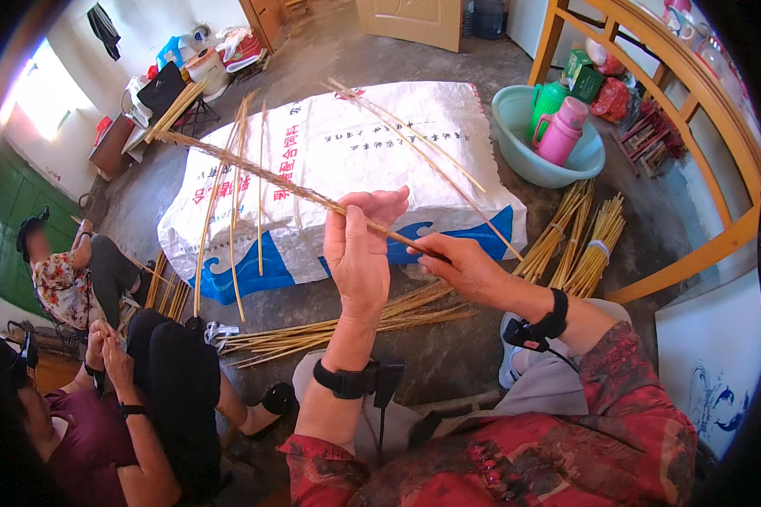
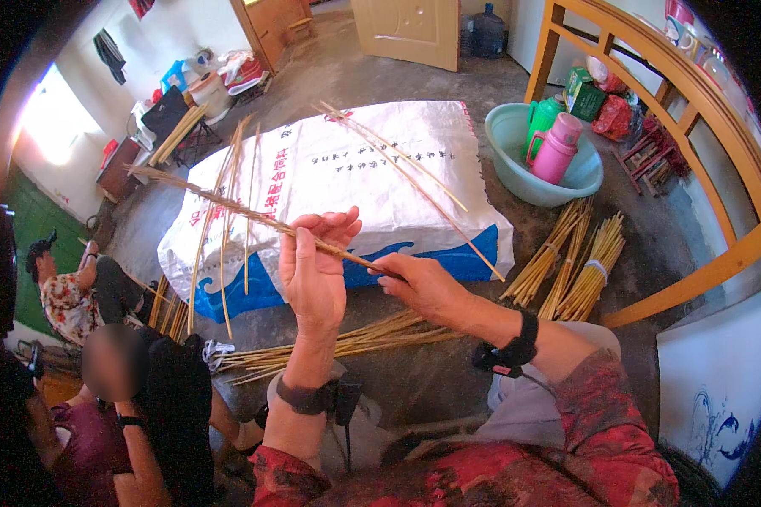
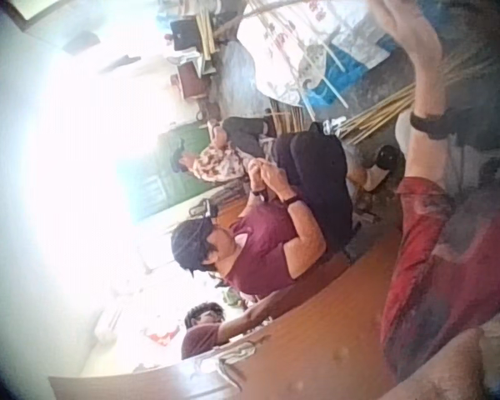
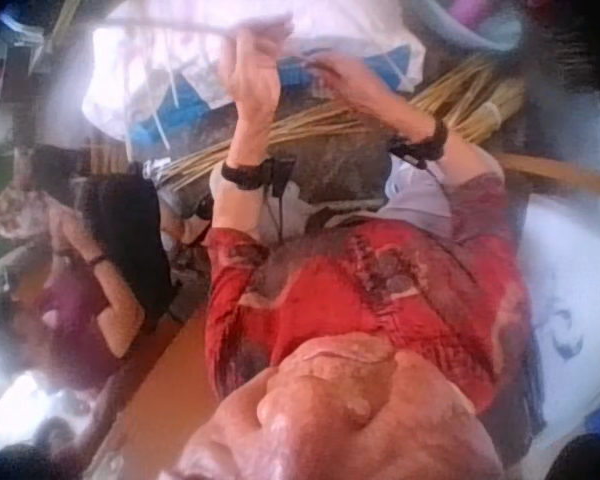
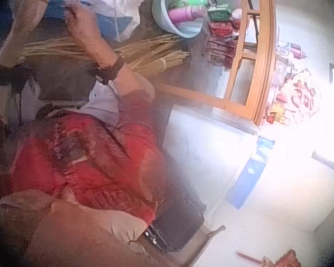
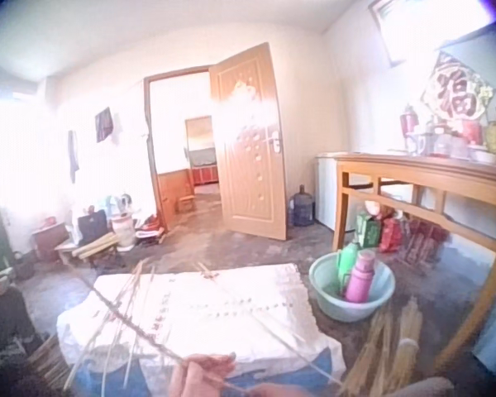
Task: The person weaves together thin bamboo strips by hand, pulling a longer strip through the existing mesh to extend the piece.
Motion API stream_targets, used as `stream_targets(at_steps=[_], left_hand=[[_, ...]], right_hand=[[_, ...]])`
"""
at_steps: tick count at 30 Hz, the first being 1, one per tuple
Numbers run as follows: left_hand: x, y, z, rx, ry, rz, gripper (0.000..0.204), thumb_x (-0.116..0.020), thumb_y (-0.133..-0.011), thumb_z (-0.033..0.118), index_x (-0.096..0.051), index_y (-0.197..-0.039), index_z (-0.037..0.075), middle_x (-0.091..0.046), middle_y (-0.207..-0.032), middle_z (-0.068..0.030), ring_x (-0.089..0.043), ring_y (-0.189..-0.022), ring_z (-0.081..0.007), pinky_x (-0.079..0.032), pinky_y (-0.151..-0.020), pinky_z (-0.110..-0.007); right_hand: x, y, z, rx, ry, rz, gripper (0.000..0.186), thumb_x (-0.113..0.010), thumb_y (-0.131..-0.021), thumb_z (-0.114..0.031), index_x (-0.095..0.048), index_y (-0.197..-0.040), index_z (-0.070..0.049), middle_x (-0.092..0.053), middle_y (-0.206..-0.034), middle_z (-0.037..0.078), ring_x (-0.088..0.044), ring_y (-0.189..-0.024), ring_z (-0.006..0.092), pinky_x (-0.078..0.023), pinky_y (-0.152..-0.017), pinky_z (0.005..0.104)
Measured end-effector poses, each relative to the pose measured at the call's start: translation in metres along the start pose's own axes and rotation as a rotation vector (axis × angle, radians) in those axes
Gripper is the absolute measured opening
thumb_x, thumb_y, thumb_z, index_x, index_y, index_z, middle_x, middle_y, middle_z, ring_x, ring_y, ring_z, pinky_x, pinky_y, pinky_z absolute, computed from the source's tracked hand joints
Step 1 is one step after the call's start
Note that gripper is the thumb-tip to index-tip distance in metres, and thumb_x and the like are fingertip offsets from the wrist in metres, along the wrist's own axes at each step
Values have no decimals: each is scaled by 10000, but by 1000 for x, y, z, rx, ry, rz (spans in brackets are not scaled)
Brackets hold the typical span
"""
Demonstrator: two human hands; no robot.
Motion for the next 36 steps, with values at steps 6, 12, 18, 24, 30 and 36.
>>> stream_targets(at_steps=[6, 12, 18, 24, 30, 36], left_hand=[[18, 6, -23, 275, -153, 98, 239, -403, -918, 214, -511, -943, 3, -573, -879, -102, -580, -789, -191, -482, -658, -301], [21, 1, -23, 229, -243, 46, 201, -420, -912, 187, -516, -961, 17, -580, -862, -76, -571, -728, -140, -475, -624, -267], [18, 6, -25, 286, -243, -22, 210, -432, -901, 144, -495, -1055, 15, -568, -959, -97, -582, -751, -153, -484, -638, -278], [11, 9, -32, 372, -7, 10, 237, -440, -904, 188, -492, -1046, 6, -563, -980, -110, -574, -768, -153, -487, -639, -281], [28, 17, -56, 480, -94, 124, 238, -445, -903, 234, -525, -976, 22, -579, -894, -93, -568, -758, -150, -483, -633, -285], [24, 13, -71, 530, -110, 92, 244, -458, -896, 246, -545, -950, 24, -591, -858, -100, -568, -752, -160, -483, -625, -287]], right_hand=[[25, 17, 6, -140, 97, 11, 200, -519, -821, -113, -540, -1009, -45, -554, -758, 120, -552, -670, 227, -430, -627, 298], [48, -3, -3, 59, 166, 230, 216, -527, -802, -68, -558, -1011, -23, -575, -841, 138, -579, -782, 206, -436, -675, 271], [85, -10, -44, 232, 555, 338, 237, -546, -773, -49, -563, -1006, -86, -544, -778, 121, -550, -724, 288, -449, -648, 327], [87, 25, -7, 92, 673, 37, 224, -534, -771, -58, -552, -994, -36, -564, -874, 153, -547, -815, 318, -443, -703, 359], [78, 53, 21, -26, 632, -183, 272, -555, -767, -84, -517, -1027, -17, -564, -837, 158, -552, -764, 320, -443, -683, 359], [69, 57, 13, -527, 135, -184, 322, -515, -809, -146, -473, -1103, -23, -558, -790, 156, -562, -729, 272, -436, -658, 347]])
Point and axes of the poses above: each hand's wrist, its own y-axis away from the middle knuckle, its own x-axis out of the back of the hand, z = x × y, the point moved 4 cm from there along -y, towards the middle knuckle
